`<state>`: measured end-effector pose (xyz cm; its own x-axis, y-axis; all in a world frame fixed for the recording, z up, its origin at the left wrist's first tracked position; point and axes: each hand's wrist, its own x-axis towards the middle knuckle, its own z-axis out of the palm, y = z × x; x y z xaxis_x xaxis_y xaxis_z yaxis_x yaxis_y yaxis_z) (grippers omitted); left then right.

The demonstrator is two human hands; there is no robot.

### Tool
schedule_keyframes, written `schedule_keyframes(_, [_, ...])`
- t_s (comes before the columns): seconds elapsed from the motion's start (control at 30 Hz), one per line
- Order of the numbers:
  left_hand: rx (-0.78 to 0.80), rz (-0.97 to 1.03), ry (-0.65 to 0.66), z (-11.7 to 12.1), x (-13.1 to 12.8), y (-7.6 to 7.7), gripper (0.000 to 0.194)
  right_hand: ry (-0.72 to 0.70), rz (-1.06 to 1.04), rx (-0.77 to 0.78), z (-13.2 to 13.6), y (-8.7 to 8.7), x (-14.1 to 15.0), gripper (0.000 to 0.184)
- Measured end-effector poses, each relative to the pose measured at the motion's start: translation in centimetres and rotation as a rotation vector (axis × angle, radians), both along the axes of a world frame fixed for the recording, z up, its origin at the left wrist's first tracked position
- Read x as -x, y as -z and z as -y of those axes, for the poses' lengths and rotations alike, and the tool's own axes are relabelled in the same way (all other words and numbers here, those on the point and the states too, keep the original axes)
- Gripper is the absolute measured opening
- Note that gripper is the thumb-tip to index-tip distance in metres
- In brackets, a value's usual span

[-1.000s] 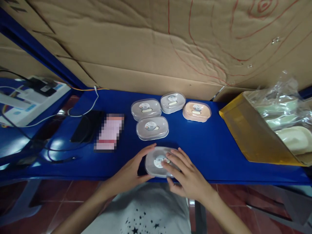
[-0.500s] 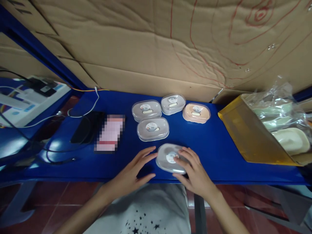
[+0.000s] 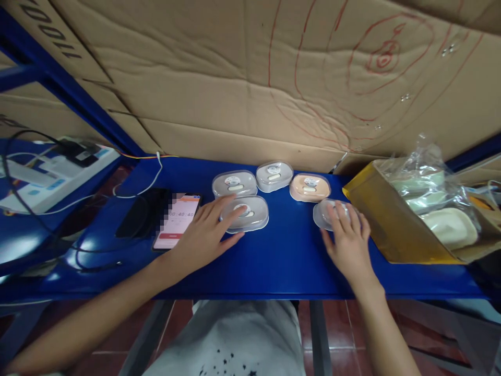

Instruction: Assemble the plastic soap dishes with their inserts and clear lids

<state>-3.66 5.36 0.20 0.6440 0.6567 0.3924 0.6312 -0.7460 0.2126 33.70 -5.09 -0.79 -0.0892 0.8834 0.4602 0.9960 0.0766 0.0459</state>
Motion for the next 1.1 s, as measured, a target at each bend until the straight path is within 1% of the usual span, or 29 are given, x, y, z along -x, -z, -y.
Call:
schedule_keyframes(0.03, [0.004, -0.038, 0.003, -0.4, -0.5, -0.2, 0.054, -0.066, -0.022, 0.041, -1.0, -0.5, 1.4, 0.073])
schedule_keyframes(0.1, [0.021, -0.099, 0.027, -0.8, -1.3, -0.3, 0.057, -0.251, -0.076, 0.17, -3.0, -1.4, 4.2, 0.074])
schedule_keyframes(0.17, [0.042, -0.125, 0.094, -0.9, -1.7, -0.1, 0.054, -0.444, -0.144, 0.302, -5.0, -1.6, 6.6, 0.079])
schedule_keyframes(0.27, [0.063, -0.093, 0.222, -0.5, -1.7, 0.5, 0.044, -0.653, -0.29, 0.448, -7.0, -0.9, 8.5, 0.093])
schedule_keyframes(0.33, [0.058, -0.032, 0.267, -0.3, -1.4, 0.8, 0.041, -0.721, -0.408, 0.503, -7.5, -0.1, 8.5, 0.091])
schedule_keyframes(0.4, [0.024, 0.042, 0.258, -0.2, -1.0, 0.8, 0.045, -0.736, -0.51, 0.52, -7.5, 0.5, 7.8, 0.081])
schedule_keyframes(0.43, [0.004, 0.072, 0.25, -0.2, -0.8, 0.7, 0.049, -0.716, -0.543, 0.51, -7.5, 0.8, 7.4, 0.076])
schedule_keyframes(0.47, [-0.016, 0.087, 0.247, -0.2, -0.7, 0.5, 0.052, -0.678, -0.558, 0.488, -7.4, 0.9, 6.9, 0.072])
schedule_keyframes(0.53, [-0.035, 0.052, 0.265, -0.2, -0.6, 0.3, 0.056, -0.555, -0.536, 0.411, -7.5, 1.2, 6.1, 0.068])
schedule_keyframes(0.63, [0.029, -0.093, 0.301, 0.1, -0.8, 0.5, 0.061, -0.381, -0.415, 0.291, -8.0, 1.4, 5.6, 0.063])
schedule_keyframes(0.7, [0.103, -0.147, 0.299, 0.2, -1.0, 1.0, 0.058, -0.312, -0.346, 0.231, -8.1, 1.3, 5.7, 0.058])
schedule_keyframes(0.77, [0.165, -0.139, 0.303, 0.2, -1.1, 1.4, 0.053, -0.289, -0.31, 0.171, -8.0, 0.9, 6.1, 0.052])
schedule_keyframes(0.8, [0.186, -0.117, 0.312, 0.1, -1.0, 1.6, 0.05, -0.318, -0.302, 0.159, -7.7, 0.7, 6.4, 0.049])
schedule_keyframes(0.83, [0.203, -0.089, 0.325, -0.1, -1.0, 1.8, 0.046, -0.382, -0.295, 0.168, -7.4, 0.5, 6.9, 0.047])
schedule_keyframes(0.93, [0.254, -0.012, 0.358, -0.7, -0.9, 2.1, 0.036, -0.641, -0.274, 0.285, -6.4, 0.1, 8.6, 0.046])
schedule_keyframes(0.97, [0.272, 0.01, 0.362, -0.9, -0.9, 2.2, 0.035, -0.695, -0.272, 0.316, -6.1, 0.2, 9.1, 0.047])
schedule_keyframes(1.03, [0.311, 0.056, 0.346, -1.0, -1.0, 2.3, 0.036, -0.736, -0.282, 0.329, -5.7, 0.2, 9.9, 0.045])
schedule_keyframes(1.1, [0.315, 0.127, 0.307, -0.9, -1.1, 2.3, 0.041, -0.736, -0.308, 0.292, -5.7, 0.2, 10.0, 0.039])
